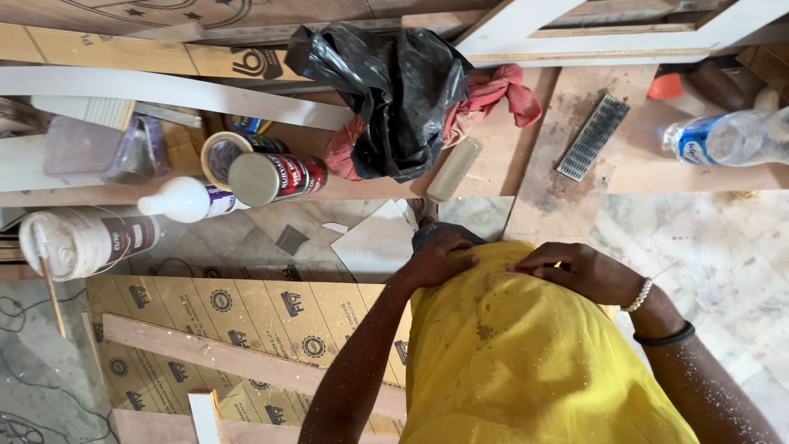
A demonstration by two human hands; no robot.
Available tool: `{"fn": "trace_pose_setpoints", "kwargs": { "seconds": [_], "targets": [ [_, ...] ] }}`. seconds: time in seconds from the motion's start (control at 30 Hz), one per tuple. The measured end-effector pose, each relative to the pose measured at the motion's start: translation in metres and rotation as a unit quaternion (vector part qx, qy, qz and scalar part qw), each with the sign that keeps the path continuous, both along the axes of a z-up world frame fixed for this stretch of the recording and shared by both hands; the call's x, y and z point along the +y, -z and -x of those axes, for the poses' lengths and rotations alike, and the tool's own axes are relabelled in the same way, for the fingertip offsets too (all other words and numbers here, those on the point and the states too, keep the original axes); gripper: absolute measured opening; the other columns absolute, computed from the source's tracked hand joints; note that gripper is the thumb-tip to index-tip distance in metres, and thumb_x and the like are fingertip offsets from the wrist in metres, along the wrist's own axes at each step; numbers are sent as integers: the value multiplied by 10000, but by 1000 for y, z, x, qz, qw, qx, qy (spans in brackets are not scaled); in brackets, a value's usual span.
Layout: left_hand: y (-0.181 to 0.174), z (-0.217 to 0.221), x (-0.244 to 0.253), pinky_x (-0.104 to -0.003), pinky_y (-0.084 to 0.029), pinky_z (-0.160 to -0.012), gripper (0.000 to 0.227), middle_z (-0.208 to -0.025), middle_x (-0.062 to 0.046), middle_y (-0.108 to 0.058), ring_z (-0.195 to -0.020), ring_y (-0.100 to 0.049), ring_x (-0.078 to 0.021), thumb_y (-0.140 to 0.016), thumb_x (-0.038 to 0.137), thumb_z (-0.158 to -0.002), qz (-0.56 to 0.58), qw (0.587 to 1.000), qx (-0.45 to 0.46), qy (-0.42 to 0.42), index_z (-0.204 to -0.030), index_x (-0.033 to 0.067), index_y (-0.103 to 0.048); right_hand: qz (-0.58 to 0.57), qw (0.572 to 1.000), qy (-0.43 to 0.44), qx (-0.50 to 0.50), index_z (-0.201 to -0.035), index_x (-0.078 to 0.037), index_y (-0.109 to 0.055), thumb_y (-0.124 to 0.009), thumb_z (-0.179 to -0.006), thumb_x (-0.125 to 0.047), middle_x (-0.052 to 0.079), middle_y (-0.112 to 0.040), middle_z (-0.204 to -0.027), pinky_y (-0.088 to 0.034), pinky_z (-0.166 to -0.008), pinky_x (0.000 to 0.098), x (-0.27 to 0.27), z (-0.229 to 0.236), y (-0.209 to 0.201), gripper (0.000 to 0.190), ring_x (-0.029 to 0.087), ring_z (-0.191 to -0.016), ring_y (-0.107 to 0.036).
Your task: The person sands the edge of a wood board using a handheld scraper tool and a metal rasp, then uses a small orange utility tool to scrape or clean a separate small component.
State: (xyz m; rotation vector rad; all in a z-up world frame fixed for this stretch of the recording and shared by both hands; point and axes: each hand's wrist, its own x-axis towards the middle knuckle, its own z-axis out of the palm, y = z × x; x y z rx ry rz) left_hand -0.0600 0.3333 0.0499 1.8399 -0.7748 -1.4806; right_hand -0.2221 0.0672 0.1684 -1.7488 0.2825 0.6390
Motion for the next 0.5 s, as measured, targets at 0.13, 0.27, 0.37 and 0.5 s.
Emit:
{"fn": "trace_pose_setpoints", "kwargs": {
  "seconds": [0.13, 0.27, 0.37, 0.5],
  "targets": [
    [-1, -9, -5, -412, -452, -1046, 484, -1224, -179, -669, -1199, -604, -303, -735, 461, -886, 25, 999, 27, -14, -1101, 27, -747, 22, 998, -49, 29, -1152, -142, -781, -667, -914, -194, 28, -781, -1091, -594, -902, 318, -9, -6, -14, 269, 174, -1017, -729],
    [-1, -14, -12, -374, -542, -898, 399, -1005, -125, -720, -980, -693, -235, -753, 416, -879, 29, 997, 56, -43, -965, 28, -708, 38, 987, -92, 123, -1163, -182, -783, -669, -908, -226, -11, -781, -1084, -587, -913, 307, -32, -5, -27, 283, 146, -1017, -695],
    [1, -14, -17, -363, -532, -888, 386, -970, -99, -720, -956, -687, -202, -748, 415, -896, 22, 996, 65, -61, -976, 41, -696, 41, 977, -113, 178, -1148, -193, -792, -685, -938, -294, -21, -755, -1070, -593, -916, 302, -44, 1, -35, 256, 132, -1013, -700],
    [-2, -18, -19, -373, -525, -849, 392, -960, -86, -704, -940, -671, -198, -760, 415, -872, -2, 997, 39, -60, -991, 46, -697, 57, 978, -108, 171, -1137, -213, -820, -707, -914, -321, -37, -770, -1011, -600, -870, 295, -72, 17, -39, 272, 110, -960, -712]
  ]
}}
